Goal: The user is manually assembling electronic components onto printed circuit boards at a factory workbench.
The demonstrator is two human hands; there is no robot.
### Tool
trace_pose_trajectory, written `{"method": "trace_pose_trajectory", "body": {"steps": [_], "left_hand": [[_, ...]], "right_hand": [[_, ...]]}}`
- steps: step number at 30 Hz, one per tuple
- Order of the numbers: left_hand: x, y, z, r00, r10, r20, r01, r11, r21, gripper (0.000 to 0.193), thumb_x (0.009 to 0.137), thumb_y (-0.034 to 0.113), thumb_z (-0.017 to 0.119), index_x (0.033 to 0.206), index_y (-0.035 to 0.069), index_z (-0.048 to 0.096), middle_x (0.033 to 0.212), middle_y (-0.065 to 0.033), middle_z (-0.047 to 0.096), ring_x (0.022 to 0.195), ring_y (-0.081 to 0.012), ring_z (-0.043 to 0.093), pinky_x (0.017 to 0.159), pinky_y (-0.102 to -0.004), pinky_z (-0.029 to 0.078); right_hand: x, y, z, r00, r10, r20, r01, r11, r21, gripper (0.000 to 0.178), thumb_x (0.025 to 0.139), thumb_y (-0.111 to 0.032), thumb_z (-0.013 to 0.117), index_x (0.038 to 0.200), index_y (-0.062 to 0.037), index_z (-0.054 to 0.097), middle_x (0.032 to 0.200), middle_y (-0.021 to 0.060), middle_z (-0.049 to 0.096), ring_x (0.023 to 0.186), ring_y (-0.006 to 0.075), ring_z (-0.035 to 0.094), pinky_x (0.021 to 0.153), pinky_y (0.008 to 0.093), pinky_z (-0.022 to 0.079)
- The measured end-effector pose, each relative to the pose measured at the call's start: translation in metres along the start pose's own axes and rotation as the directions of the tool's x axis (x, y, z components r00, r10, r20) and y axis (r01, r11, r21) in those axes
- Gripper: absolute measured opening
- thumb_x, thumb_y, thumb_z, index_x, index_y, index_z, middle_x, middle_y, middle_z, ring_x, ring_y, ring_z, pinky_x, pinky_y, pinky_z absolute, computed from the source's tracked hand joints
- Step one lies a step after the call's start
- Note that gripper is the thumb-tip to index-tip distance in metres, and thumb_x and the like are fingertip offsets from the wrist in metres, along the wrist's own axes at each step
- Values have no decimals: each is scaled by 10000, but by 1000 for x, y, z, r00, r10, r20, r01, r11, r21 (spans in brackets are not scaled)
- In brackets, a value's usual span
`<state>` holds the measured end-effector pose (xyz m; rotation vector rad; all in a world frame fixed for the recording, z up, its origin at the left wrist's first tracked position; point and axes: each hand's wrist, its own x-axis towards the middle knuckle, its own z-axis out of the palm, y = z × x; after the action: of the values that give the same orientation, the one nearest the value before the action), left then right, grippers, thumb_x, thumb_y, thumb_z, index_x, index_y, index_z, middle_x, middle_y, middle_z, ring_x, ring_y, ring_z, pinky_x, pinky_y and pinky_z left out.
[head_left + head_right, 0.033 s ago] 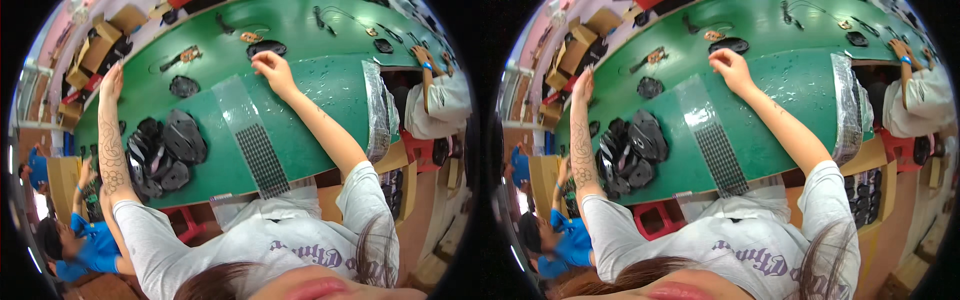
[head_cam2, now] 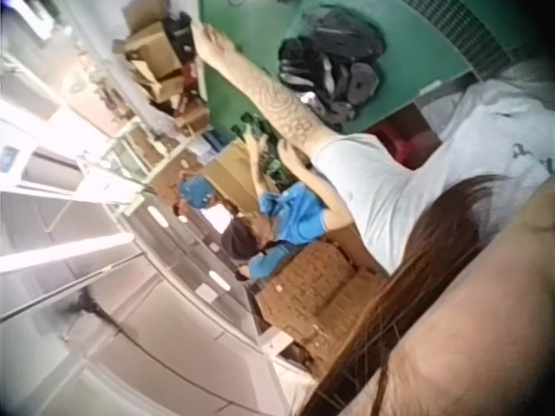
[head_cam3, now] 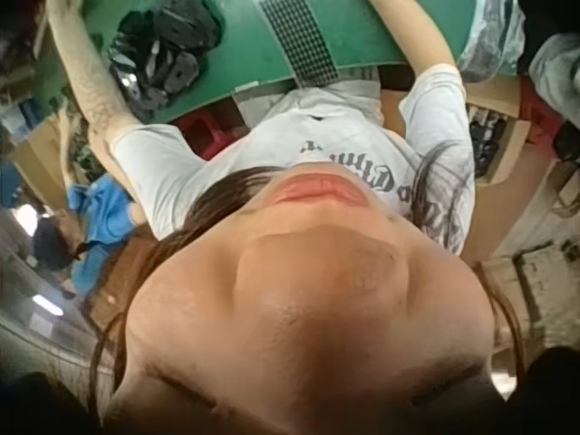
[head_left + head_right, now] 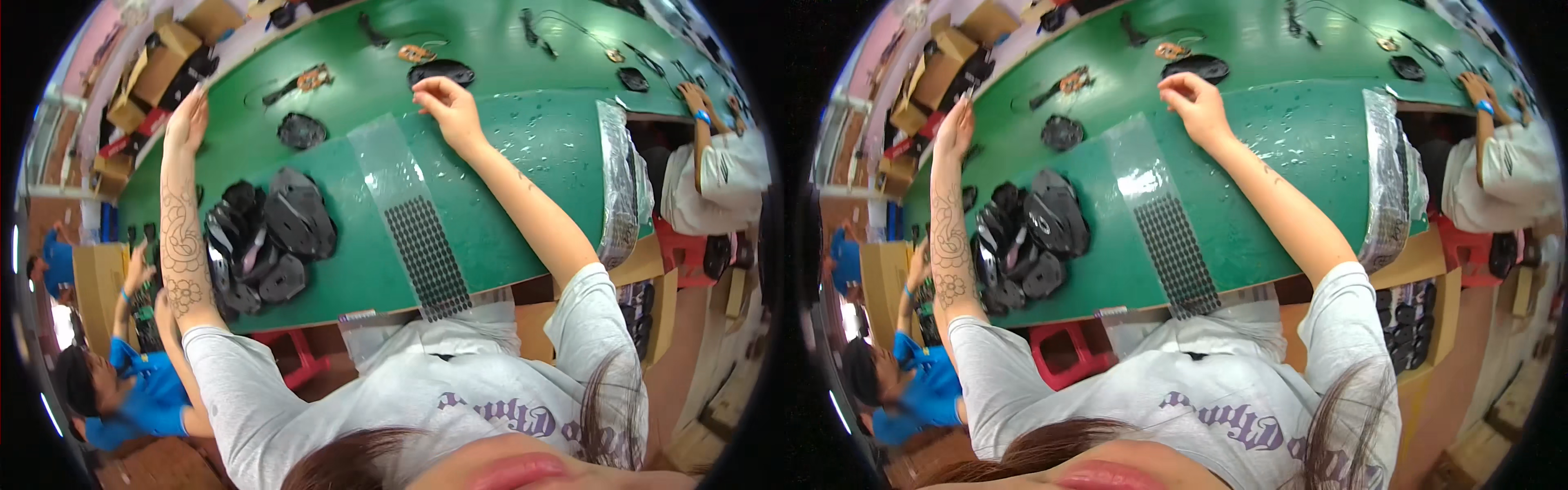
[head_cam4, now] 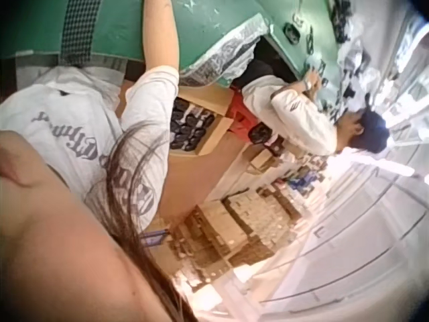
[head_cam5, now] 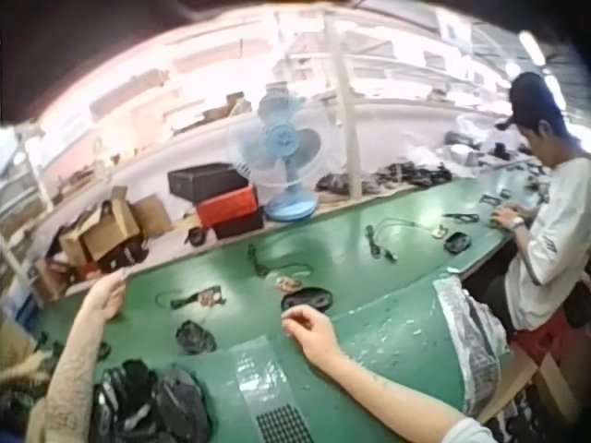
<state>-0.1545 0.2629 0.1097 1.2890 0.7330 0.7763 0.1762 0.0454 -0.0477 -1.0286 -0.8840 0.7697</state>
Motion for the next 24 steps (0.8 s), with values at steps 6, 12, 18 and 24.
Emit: {"method": "trace_pose_trajectory", "body": {"steps": [6,12,18,24], "left_hand": [[-49,-80,146,946,212,-245,-200,977,75,565,887,104,669,1381,7,414,1002,-114,650,881,-163,645,731,-251,539],[-86,-146,206,947,213,-242,-198,977,83,427,871,114,675,1274,59,545,950,-77,641,816,-151,626,686,-253,516],[-87,-177,213,955,195,-221,-152,968,199,336,959,37,507,1293,41,535,865,-32,554,686,-114,522,613,-230,435],[-87,-177,214,975,171,-139,-132,958,253,457,946,-21,509,1395,45,459,885,-2,513,691,-65,468,628,-176,403]], "right_hand": [[-12,-8,-2,978,105,178,-114,992,46,108,874,-52,661,975,-19,646,911,50,680,782,110,600,756,226,495],[-11,-7,0,957,117,267,-161,976,148,103,872,-45,669,966,-3,667,932,54,683,773,117,599,736,210,486],[-12,-22,1,936,173,305,-122,976,-179,116,911,-41,632,982,-28,542,1001,106,669,901,136,616,834,229,484],[-6,3,-4,952,149,269,-103,979,-178,217,887,34,596,909,-81,414,877,71,624,667,100,496,619,198,415]]}}
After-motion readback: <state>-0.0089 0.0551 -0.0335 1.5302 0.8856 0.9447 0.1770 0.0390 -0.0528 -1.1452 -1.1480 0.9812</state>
